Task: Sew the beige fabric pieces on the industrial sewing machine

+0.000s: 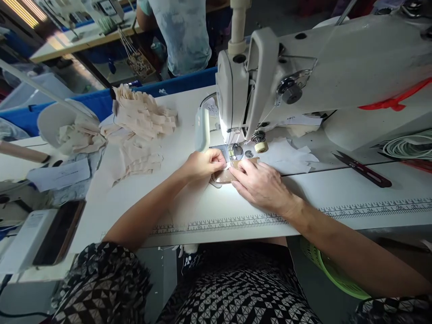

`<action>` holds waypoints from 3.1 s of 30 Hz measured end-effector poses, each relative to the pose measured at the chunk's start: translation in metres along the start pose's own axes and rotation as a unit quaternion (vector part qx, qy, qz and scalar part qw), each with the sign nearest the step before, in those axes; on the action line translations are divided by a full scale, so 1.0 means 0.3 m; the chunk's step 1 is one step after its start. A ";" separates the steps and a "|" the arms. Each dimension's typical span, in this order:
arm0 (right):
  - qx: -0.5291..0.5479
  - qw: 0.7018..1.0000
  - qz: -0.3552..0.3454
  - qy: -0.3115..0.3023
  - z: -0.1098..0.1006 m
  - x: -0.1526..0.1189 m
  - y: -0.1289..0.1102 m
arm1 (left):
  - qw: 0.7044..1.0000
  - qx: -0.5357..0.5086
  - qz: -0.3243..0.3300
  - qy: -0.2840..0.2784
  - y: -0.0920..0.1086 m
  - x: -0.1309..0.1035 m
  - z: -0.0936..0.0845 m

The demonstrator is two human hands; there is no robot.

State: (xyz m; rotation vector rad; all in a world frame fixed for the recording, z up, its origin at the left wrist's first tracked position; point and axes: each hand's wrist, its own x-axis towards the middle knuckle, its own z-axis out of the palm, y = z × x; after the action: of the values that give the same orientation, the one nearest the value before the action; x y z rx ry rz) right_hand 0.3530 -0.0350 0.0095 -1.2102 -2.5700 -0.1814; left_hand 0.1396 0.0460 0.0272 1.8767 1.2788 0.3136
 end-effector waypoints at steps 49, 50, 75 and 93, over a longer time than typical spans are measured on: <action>0.031 0.991 0.126 0.034 -0.014 0.024 0.035 | 0.870 0.330 0.339 0.135 -0.061 -0.084 0.125; 0.032 0.990 0.130 0.036 -0.009 0.022 0.044 | 0.873 0.323 0.340 0.135 -0.066 -0.074 0.125; 0.164 0.943 0.274 0.088 0.025 0.068 0.142 | 0.838 0.385 0.361 0.139 -0.064 -0.029 0.115; 0.107 0.957 0.251 0.098 -0.006 0.041 0.127 | 0.882 0.347 0.290 0.132 -0.046 -0.002 0.079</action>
State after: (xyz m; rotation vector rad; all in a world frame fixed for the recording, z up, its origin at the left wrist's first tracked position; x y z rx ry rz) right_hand 0.3752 -0.0021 0.0145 -1.6143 -1.9778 0.0826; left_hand 0.1446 0.0358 0.0023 2.9242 1.0356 0.4771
